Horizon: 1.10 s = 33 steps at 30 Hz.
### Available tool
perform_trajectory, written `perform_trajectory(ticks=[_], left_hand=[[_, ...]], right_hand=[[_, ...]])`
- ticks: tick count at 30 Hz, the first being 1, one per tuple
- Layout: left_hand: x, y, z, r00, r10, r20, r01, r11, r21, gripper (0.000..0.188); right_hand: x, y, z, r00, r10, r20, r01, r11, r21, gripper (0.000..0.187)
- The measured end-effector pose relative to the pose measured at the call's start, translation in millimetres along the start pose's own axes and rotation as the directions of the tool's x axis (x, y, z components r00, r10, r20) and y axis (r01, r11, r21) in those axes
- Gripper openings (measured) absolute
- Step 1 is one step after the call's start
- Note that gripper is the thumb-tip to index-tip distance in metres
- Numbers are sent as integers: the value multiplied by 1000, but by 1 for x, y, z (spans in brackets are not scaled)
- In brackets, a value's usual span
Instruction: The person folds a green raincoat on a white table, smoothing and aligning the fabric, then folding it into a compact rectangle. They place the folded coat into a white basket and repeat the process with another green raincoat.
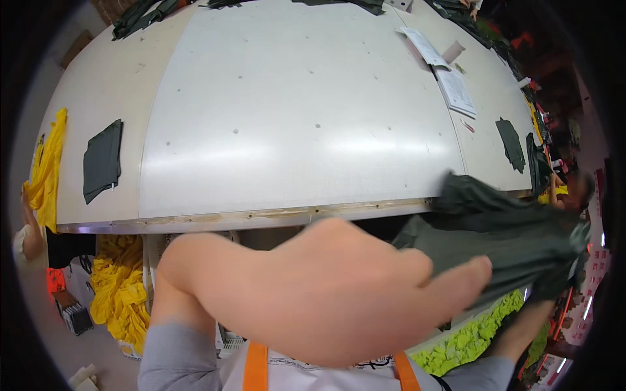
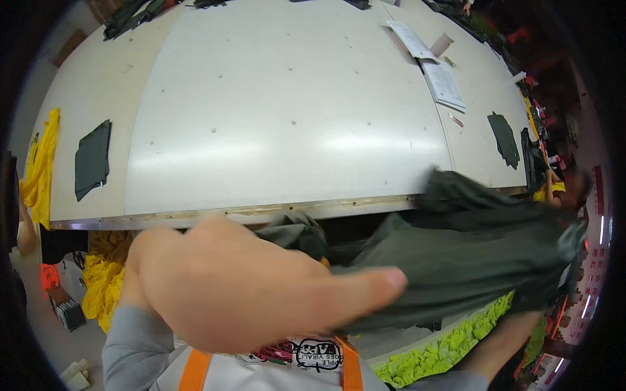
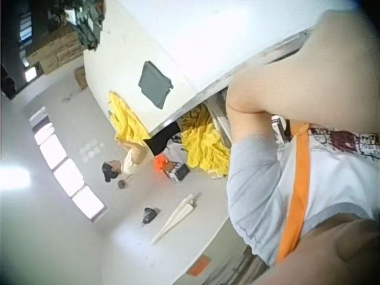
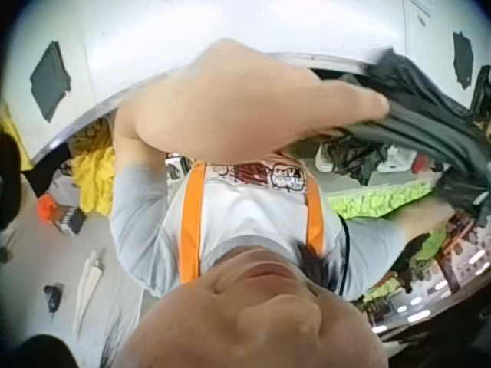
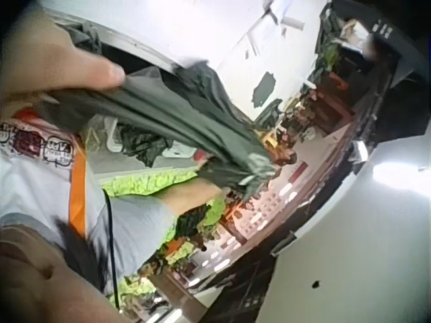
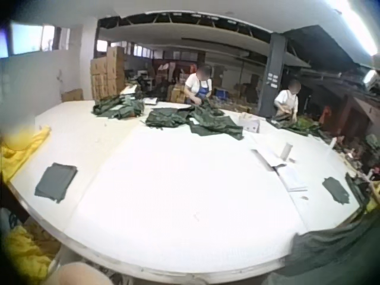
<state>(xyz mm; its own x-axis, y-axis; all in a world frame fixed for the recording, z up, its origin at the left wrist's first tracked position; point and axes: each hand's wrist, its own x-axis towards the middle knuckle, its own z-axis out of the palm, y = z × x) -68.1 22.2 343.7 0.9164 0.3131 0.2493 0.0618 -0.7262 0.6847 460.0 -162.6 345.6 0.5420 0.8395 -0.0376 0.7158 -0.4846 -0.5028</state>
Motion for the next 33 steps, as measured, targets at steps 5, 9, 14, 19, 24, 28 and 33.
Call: perform_trajectory(ticks=[5, 9, 14, 19, 24, 28, 33], left_hand=[[-91, 3, -3, 714, -402, -573, 317, 915, -248, 37], [-133, -10, 18, 347, -530, -774, 388, 832, -396, 38], [-242, -52, 79, -96, -722, -685, 324, 628, -707, 32], [-295, -140, 137, -263, -717, -645, 858, 132, -497, 73], [-281, -254, 114, -113, -553, -825, 988, 27, -153, 92], [-277, -349, 65, -260, -387, -885, 964, -158, -214, 105], [-368, -413, -20, -612, -296, -734, 791, -255, -556, 54]], right_hand=[[83, -162, 6, 914, -353, -202, 387, 908, 164, 40], [180, -300, 103, 794, -580, -181, 590, 665, 457, 41], [257, -581, 351, 552, -834, 0, 325, 215, 921, 43], [250, -584, 641, 330, -933, 141, 679, 338, 651, 85], [223, -401, 634, 281, -913, 294, 956, 295, 1, 69], [276, -288, 605, 648, -679, 345, 760, 550, -345, 69], [338, -223, 600, 736, -594, 325, 675, 604, -423, 65]])
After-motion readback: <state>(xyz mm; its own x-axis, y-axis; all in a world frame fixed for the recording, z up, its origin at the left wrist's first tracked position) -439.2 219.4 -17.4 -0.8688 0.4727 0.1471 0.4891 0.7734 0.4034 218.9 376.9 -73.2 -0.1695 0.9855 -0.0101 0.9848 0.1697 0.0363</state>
